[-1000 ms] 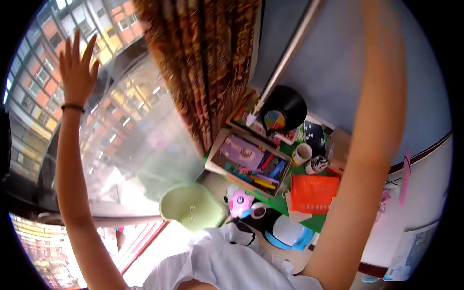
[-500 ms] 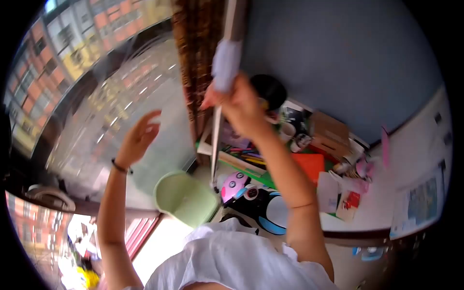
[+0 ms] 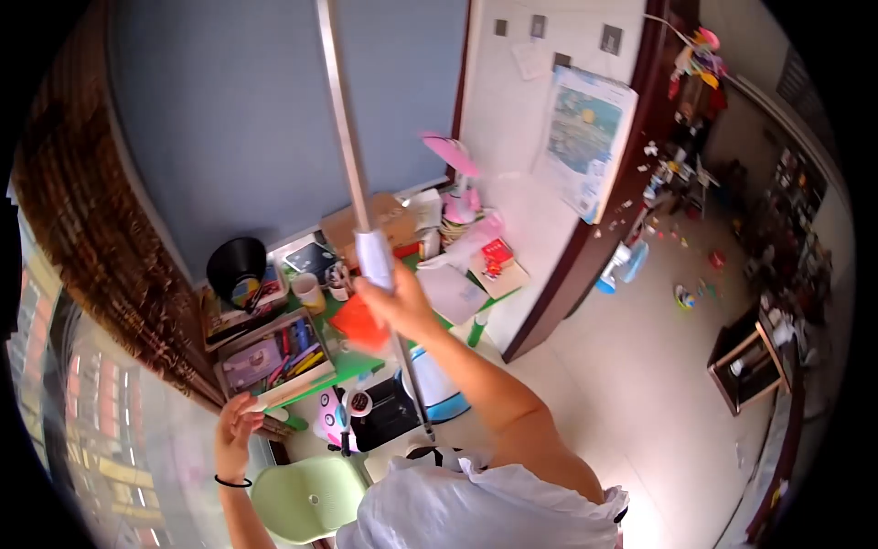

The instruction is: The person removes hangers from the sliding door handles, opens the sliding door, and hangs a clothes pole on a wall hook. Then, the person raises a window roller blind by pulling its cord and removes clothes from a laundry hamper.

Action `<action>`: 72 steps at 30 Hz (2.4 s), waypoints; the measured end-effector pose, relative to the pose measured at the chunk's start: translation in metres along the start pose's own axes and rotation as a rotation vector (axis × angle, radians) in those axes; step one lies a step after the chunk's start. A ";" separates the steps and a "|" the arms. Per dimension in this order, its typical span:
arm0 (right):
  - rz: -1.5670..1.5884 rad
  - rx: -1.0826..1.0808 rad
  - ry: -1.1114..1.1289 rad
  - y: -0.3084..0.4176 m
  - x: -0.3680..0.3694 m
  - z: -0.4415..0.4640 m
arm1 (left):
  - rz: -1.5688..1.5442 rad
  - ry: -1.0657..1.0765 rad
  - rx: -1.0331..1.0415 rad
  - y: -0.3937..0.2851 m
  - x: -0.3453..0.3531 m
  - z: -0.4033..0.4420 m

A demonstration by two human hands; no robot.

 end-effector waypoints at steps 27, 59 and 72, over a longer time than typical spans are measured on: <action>-0.778 0.273 -0.604 -0.320 -0.513 0.081 | 0.020 0.349 -0.352 0.142 0.383 0.105; -0.999 0.503 -0.738 -0.245 -0.481 0.090 | -0.184 0.307 -0.681 0.234 0.330 0.102; -0.790 0.367 -0.707 -0.257 -0.506 0.082 | -0.185 0.507 -0.518 0.223 0.344 0.108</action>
Point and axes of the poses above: each hand's wrist, its own z-axis towards the middle knuckle, its own x-axis out of the palm, y = z × x, the point moved 3 cm from there along z, towards the middle knuckle, and after that the axes turned 9 degrees about -y, right-handed, at the moved point
